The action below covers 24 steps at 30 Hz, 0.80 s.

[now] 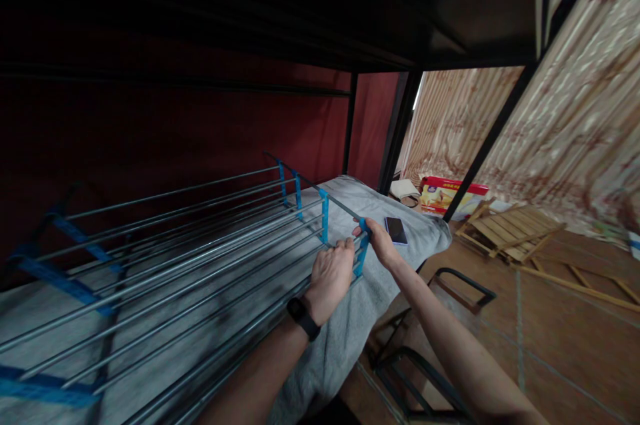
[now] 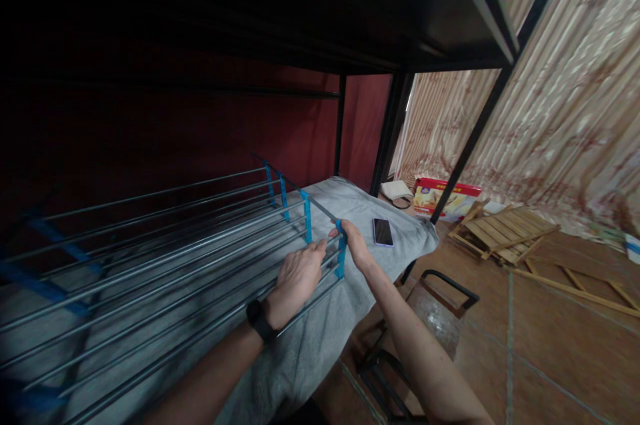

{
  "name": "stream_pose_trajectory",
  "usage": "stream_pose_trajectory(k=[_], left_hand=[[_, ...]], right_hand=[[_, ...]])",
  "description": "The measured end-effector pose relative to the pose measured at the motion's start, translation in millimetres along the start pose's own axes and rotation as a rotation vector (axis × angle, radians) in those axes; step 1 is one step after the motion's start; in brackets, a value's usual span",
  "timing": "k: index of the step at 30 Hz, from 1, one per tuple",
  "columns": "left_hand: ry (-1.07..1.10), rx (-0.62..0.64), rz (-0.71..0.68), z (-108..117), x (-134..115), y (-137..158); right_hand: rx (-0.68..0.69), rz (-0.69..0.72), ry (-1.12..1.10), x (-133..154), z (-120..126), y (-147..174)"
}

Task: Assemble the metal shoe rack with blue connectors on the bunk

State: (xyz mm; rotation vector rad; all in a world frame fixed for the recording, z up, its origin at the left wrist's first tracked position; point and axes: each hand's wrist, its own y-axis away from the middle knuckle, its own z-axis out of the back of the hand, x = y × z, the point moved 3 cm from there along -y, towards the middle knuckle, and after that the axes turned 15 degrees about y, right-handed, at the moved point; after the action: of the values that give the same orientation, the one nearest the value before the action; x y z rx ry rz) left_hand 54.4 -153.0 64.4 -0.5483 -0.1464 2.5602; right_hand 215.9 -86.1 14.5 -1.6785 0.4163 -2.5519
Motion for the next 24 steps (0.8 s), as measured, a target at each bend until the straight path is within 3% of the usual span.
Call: stream_pose_trajectory(k=[18, 21, 24], left_hand=[[-0.011, -0.02, -0.015, -6, 1, -4], [-0.06, -0.099, -0.093, 0, -7, 3], [-0.101, -0.155, -0.274, 1, -13, 28]], right_hand=[[-0.005, -0.033, -0.029, -2, -3, 1], [0.019, -0.051, -0.088, -6, -4, -2], [0.066, -0.082, -0.089, -14, -7, -1]])
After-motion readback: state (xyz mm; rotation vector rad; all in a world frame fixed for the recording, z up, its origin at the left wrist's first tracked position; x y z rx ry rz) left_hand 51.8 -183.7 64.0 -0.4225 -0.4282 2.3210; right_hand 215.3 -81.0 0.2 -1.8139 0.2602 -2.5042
